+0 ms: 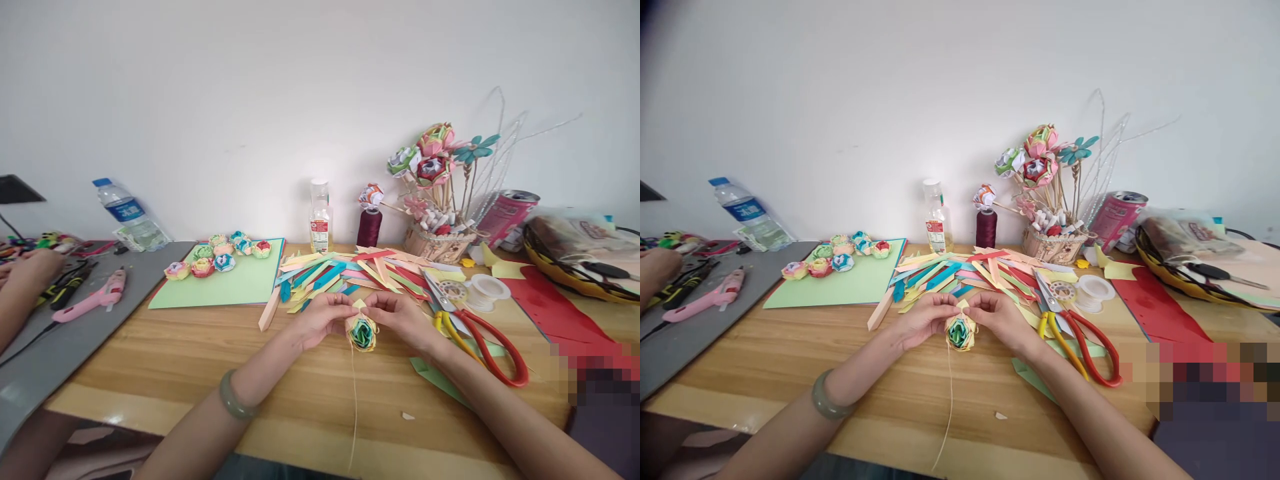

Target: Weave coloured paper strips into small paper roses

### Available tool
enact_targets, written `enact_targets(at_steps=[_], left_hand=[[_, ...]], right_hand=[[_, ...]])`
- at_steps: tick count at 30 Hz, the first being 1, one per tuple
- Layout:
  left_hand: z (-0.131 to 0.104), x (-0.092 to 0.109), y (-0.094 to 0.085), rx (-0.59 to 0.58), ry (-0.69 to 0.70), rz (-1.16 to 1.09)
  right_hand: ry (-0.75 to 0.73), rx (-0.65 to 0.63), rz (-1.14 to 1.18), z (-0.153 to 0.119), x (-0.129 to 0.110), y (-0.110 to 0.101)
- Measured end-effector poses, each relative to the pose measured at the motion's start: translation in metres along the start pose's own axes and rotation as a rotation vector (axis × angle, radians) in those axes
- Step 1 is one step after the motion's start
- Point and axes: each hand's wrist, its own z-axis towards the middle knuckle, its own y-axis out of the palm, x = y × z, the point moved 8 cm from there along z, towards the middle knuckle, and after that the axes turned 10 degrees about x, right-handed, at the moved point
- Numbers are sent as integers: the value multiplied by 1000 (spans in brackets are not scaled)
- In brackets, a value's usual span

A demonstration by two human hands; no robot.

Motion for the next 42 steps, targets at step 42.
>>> enact_targets(at_steps=[42], left_hand=[[3,23,-11,142,386,516]], right_hand=[[-382,160,-478,-12,-17,0]])
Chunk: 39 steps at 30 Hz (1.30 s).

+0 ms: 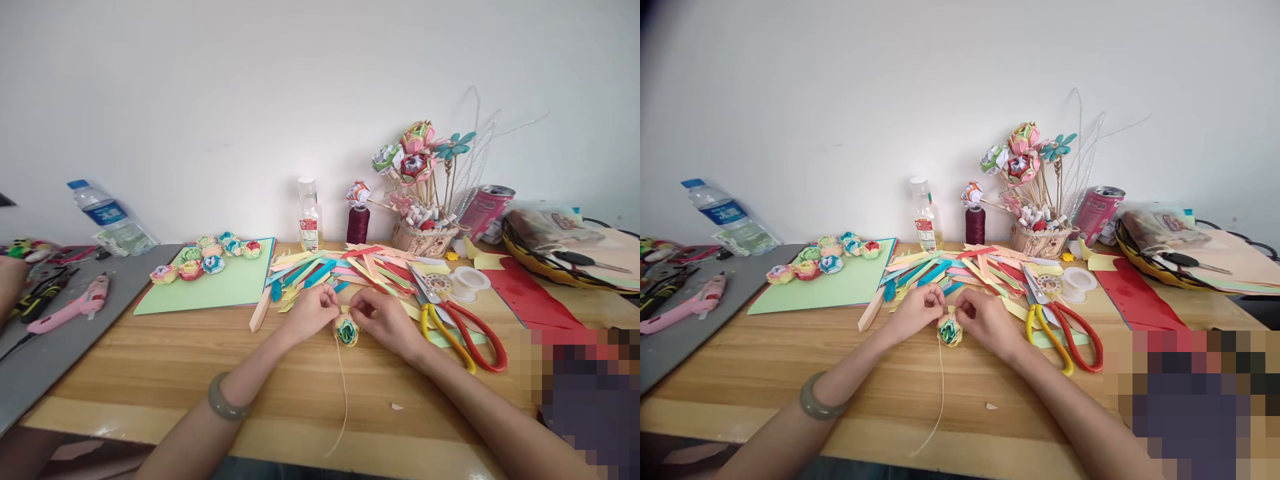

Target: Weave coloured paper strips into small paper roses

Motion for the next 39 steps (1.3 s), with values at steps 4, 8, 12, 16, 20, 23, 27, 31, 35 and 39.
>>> enact_targets(at_steps=[4,8,12,16,20,23,27,31,35,39], left_hand=[[-3,3,-1,-19,-81,-149],[-24,7,29,-407,-213,-322],[-23,12,29,-321,-89,-164],[-13,24,3,73,181,202],[-13,23,0,132,221,378],[-14,23,1,136,230,404],[-13,18,2,131,182,293],[-11,11,5,120,151,187],[-11,7,8,102,115,87],[-11,8,10,66,66,-38]], right_hand=[[-215,171,-92,-1,-18,-20],[-343,205,-153,-6,-28,-24],[-357,194,-54,-8,-36,-25],[-54,173,98,1,-19,-24],[214,-63,323,3,-2,-1],[297,-87,405,2,3,4],[344,-86,460,1,6,7],[336,-81,485,1,8,10],[344,-57,456,1,10,9],[356,-46,433,1,8,8]])
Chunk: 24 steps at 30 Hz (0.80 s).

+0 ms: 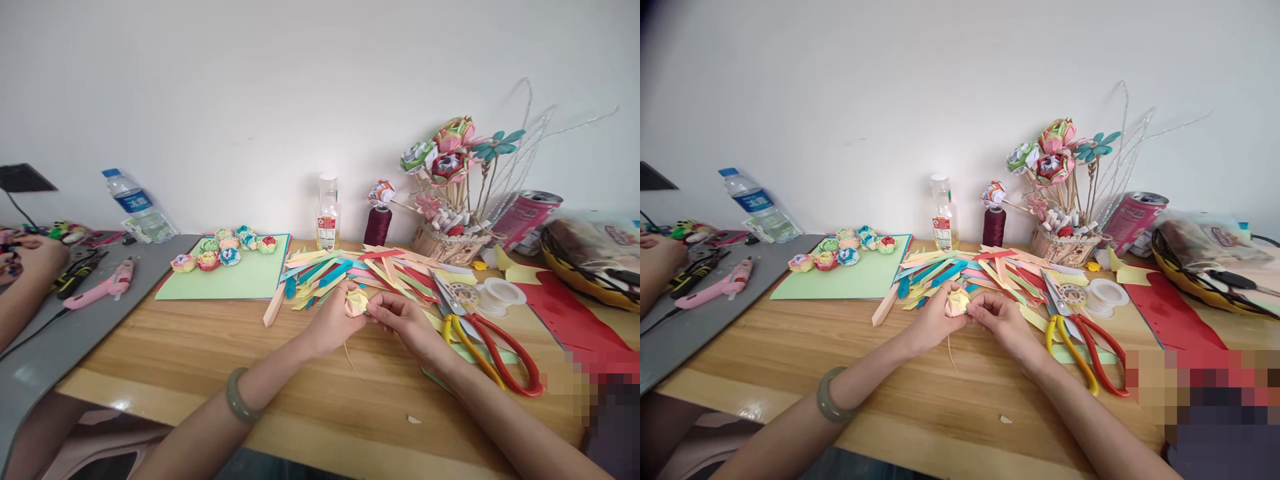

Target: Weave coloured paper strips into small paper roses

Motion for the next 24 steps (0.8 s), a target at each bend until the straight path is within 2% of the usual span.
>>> enact_targets(at_steps=[4,11,14,16,18,20,24], left_hand=[[-1,1,1,-20,-43,-66],[-2,2,2,-22,-41,-124],[-2,9,-1,-8,-21,-185],[-1,11,-4,-5,-37,-259],[-2,8,0,-78,-138,-382],[-6,5,8,-194,-249,-512],[-14,10,19,-347,-282,-712]], right_hand=[[14,3,5,-1,-1,0],[30,4,26,-1,-1,1],[27,3,5,-2,-1,-1],[-1,51,-19,-1,-3,-8],[-65,128,-34,0,-8,-17],[-163,140,-42,-1,-16,-20],[-340,-76,-128,-10,-28,0]])
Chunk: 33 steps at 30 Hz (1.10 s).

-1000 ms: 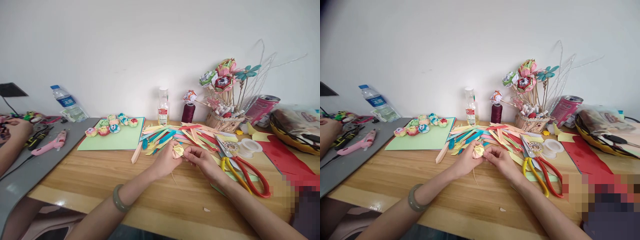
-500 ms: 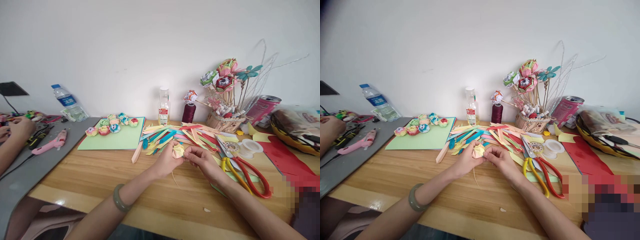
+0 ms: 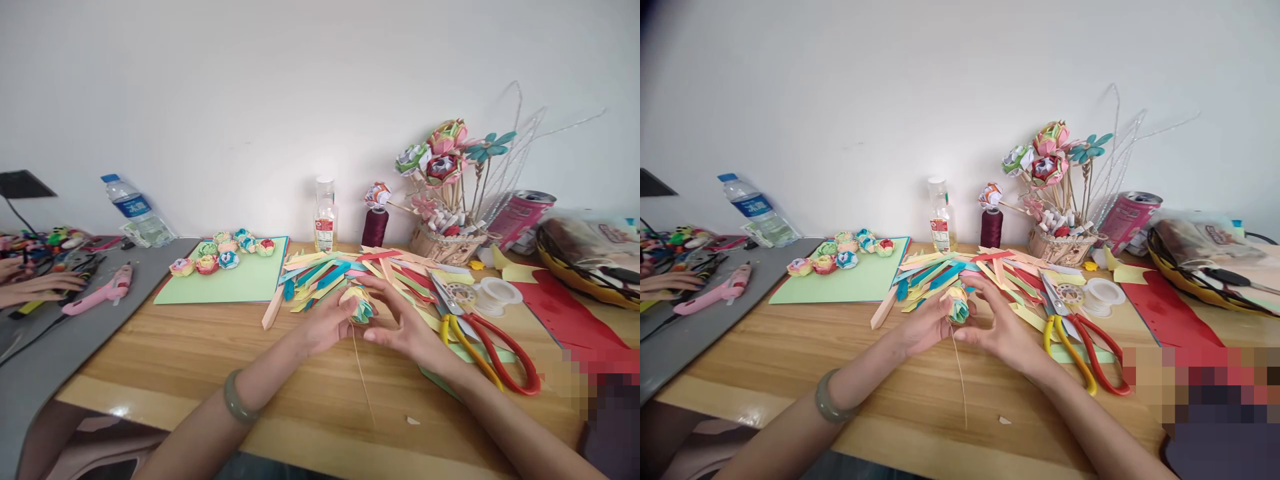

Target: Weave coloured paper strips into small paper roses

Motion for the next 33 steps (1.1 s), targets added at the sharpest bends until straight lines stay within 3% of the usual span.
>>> enact_targets(at_steps=[3,8,11,16,19,25,30,33], left_hand=[[-1,-4,6,-44,-1,-89],[2,-18,7,-18,-109,-271],[5,-24,4,22,-177,-340],[9,-18,-9,140,-146,-383],[7,-16,-6,117,-175,-388],[7,-16,-7,104,-228,-395],[6,-19,-3,59,-267,-375],[6,-20,1,34,-273,-352]], right_hand=[[-31,-46,-75,-3,-2,9],[-41,31,-214,-3,3,8],[-126,72,-302,-5,1,5],[-292,153,-431,-6,-4,-1],[-329,135,-478,-5,-4,-1],[-212,-64,-359,-4,6,11],[-28,-87,-179,-2,21,12],[-28,-42,-236,0,23,7]])
